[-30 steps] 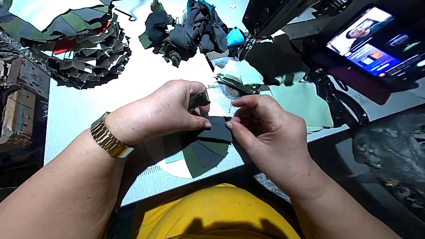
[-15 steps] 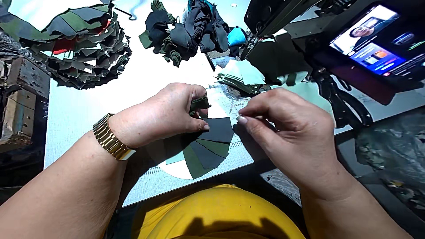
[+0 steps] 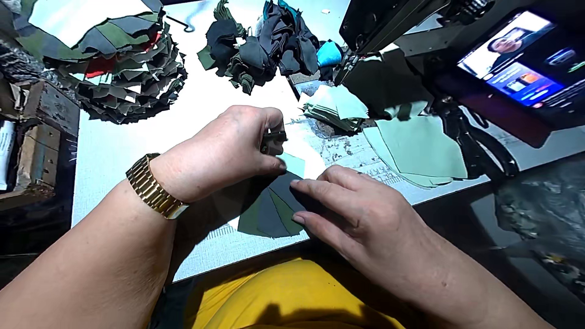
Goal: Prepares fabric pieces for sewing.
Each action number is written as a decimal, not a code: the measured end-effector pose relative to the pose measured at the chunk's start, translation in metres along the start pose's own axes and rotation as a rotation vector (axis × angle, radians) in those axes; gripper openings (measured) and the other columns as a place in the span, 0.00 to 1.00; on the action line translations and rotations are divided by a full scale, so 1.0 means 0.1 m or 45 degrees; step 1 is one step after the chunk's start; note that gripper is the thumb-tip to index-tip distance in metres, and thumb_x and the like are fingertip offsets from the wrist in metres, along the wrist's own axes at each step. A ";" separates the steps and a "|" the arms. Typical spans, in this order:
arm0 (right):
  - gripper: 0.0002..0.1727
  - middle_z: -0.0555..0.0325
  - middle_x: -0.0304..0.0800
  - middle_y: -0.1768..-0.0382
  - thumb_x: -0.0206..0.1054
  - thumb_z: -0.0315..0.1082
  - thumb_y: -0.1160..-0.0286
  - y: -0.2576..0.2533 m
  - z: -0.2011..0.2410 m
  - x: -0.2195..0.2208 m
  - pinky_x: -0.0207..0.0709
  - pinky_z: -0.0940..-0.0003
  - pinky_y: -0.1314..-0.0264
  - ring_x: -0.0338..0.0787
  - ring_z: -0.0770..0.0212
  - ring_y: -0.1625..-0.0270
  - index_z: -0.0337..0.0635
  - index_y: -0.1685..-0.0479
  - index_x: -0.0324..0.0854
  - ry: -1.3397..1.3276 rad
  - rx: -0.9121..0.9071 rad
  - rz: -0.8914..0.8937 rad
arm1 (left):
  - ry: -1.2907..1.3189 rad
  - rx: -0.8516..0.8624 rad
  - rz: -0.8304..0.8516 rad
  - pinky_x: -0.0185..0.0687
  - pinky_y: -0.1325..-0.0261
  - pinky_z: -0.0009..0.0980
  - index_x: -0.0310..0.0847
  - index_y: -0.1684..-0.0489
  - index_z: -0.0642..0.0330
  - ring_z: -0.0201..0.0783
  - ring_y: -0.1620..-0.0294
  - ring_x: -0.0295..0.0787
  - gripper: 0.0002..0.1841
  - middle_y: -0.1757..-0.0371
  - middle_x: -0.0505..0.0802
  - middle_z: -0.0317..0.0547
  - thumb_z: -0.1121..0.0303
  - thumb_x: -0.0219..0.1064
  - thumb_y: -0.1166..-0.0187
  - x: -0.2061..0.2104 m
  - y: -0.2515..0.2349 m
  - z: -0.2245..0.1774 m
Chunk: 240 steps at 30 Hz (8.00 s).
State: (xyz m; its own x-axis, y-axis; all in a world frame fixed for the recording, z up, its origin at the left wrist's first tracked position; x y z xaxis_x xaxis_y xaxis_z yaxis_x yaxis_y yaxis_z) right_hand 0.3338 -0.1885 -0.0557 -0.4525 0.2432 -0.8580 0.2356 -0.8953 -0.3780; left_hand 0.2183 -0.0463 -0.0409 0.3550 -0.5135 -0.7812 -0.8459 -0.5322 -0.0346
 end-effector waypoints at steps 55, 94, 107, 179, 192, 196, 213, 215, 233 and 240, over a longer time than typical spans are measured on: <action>0.08 0.51 0.85 0.56 0.58 0.25 0.15 -0.08 -0.18 -0.48 0.81 0.79 0.50 0.85 0.70 0.54 0.30 0.51 0.81 -0.052 -0.029 -0.482 | 1.808 -0.450 0.210 0.90 0.56 0.24 0.80 0.47 0.64 0.31 0.65 0.91 0.08 0.60 0.91 0.48 0.80 0.63 0.18 0.47 0.07 -0.27; 0.09 0.62 0.90 0.55 0.66 0.24 0.23 -0.04 -0.20 -0.50 0.86 0.84 0.50 0.90 0.77 0.55 0.33 0.47 0.85 -0.423 0.189 -0.628 | 1.687 -0.303 0.137 0.86 0.60 0.19 0.86 0.49 0.62 0.26 0.67 0.87 0.06 0.62 0.91 0.42 0.73 0.65 0.16 0.44 0.12 -0.39; 0.11 0.67 0.87 0.53 0.59 0.22 0.22 -0.04 -0.27 -0.55 0.83 0.84 0.50 0.87 0.78 0.54 0.40 0.49 0.83 -0.505 0.169 -0.512 | 1.280 -0.151 -0.022 0.76 0.69 0.19 0.86 0.61 0.64 0.27 0.73 0.80 0.05 0.71 0.88 0.41 0.77 0.64 0.18 0.30 0.04 -0.22; 0.05 0.61 0.85 0.56 0.69 0.28 0.25 0.13 -0.38 -0.26 0.84 0.84 0.57 0.87 0.74 0.57 0.41 0.58 0.90 -0.351 0.251 -0.325 | -0.011 -0.059 0.101 0.80 0.67 0.21 0.88 0.66 0.51 0.19 0.72 0.85 0.08 0.73 0.91 0.29 0.59 0.75 0.22 0.28 0.02 -0.15; 0.20 0.61 0.80 0.57 0.63 0.30 0.25 0.05 -0.23 -0.06 0.75 0.74 0.58 0.80 0.66 0.56 0.47 0.36 0.91 -0.070 -0.050 0.004 | -0.057 -0.078 0.098 0.76 0.71 0.22 0.87 0.69 0.53 0.22 0.76 0.81 0.09 0.77 0.88 0.30 0.60 0.78 0.25 0.25 0.02 -0.14; 0.24 0.61 0.77 0.60 0.61 0.32 0.29 0.00 -0.19 -0.01 0.73 0.71 0.64 0.78 0.63 0.58 0.50 0.35 0.91 0.061 -0.100 0.063 | -0.031 -0.138 0.093 0.78 0.71 0.24 0.86 0.70 0.53 0.23 0.76 0.82 0.10 0.76 0.88 0.31 0.60 0.80 0.27 0.19 0.02 -0.09; 0.21 0.68 0.80 0.59 0.58 0.52 0.15 -0.19 -0.35 0.11 0.77 0.77 0.62 0.81 0.72 0.59 0.61 0.34 0.90 -0.143 -0.110 0.165 | 1.358 -0.445 -0.206 0.54 0.87 0.14 0.79 0.67 0.58 0.21 0.90 0.59 0.11 0.86 0.70 0.32 0.65 0.63 0.12 0.00 0.06 0.16; 0.20 0.70 0.81 0.60 0.59 0.53 0.15 -0.28 -0.40 0.02 0.77 0.81 0.64 0.80 0.77 0.63 0.60 0.35 0.90 -0.205 -0.096 0.170 | 1.645 -0.553 -0.284 0.60 0.86 0.12 0.79 0.63 0.55 0.19 0.89 0.62 0.10 0.84 0.70 0.28 0.62 0.61 0.11 0.02 0.05 0.22; 0.26 0.45 0.87 0.55 0.82 0.50 0.33 -1.92 -1.02 0.21 0.78 0.42 0.46 0.87 0.48 0.52 0.35 0.50 0.86 -0.146 0.580 -0.062 | 1.964 -0.562 -0.497 0.60 0.88 0.12 0.79 0.58 0.54 0.19 0.90 0.62 0.09 0.82 0.70 0.30 0.59 0.66 0.15 0.02 0.03 0.40; 0.14 0.49 0.84 0.65 0.81 0.37 0.32 -1.95 -1.07 0.23 0.77 0.50 0.55 0.84 0.54 0.61 0.36 0.64 0.84 -0.265 0.510 -0.293 | 1.944 -0.546 -0.502 0.61 0.87 0.12 0.80 0.59 0.56 0.20 0.89 0.62 0.07 0.82 0.70 0.32 0.64 0.67 0.15 0.02 0.02 0.39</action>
State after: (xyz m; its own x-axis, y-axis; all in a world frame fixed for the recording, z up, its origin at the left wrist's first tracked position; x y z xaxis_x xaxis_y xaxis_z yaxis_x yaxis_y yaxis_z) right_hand 0.3699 0.0317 -0.0386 -0.6255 0.4078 -0.6652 -0.2205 -0.9102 -0.3506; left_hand 0.2020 -0.0220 -0.0663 0.7719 -0.3204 0.5491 -0.5391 -0.7878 0.2980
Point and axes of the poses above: each hand's wrist, its own y-axis away from the middle knuckle, its own x-axis out of the palm, z = x × y, the point moved 6 cm from there along -y, towards the middle knuckle
